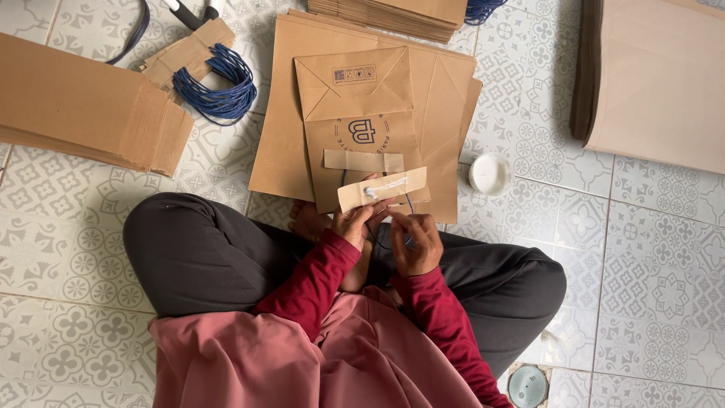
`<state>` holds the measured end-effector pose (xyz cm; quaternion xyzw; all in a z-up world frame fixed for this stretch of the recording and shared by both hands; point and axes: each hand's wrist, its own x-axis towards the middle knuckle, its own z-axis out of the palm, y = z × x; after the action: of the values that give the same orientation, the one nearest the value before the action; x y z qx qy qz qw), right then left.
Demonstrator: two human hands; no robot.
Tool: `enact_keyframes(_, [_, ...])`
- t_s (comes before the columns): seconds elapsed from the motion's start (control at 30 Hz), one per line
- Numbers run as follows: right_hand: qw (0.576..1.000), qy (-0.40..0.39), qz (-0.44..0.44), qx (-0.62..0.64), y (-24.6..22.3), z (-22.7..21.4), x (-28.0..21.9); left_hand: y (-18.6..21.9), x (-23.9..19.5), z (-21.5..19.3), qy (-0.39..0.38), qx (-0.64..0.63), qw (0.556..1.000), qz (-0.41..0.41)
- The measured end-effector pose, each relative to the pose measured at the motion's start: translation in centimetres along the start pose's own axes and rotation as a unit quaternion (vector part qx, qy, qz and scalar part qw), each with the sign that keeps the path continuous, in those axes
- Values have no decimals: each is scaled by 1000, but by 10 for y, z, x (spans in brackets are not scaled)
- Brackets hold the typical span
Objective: The person sits on the floor and assembles paper bags by applying glue to a cardboard strip with a blue string attached, then attaching it to the bag. They repeat this process for multiple bags, pressing the glued areas to secure them.
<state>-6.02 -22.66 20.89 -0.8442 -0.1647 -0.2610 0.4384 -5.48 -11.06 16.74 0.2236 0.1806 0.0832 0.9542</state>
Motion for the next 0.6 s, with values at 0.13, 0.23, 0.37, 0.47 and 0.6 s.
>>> enact_keyframes(0.13, [999,23,22,-33,36,-14,5,0,1,-9,-25,24,999,-15])
enact_keyframes(0.23, [996,64,40,-44,51,-18,5,-2,3,-17,-67,60,995,-33])
enact_keyframes(0.37, [997,52,17,-55,38,-12,4,-11,6,-21,-32,31,998,-38])
enact_keyframes(0.47, [999,30,-15,-40,16,0,-1,-17,9,-24,21,-4,999,-25])
enact_keyframes(0.6, [999,18,-29,-9,15,5,-6,-20,11,-25,50,6,998,-27])
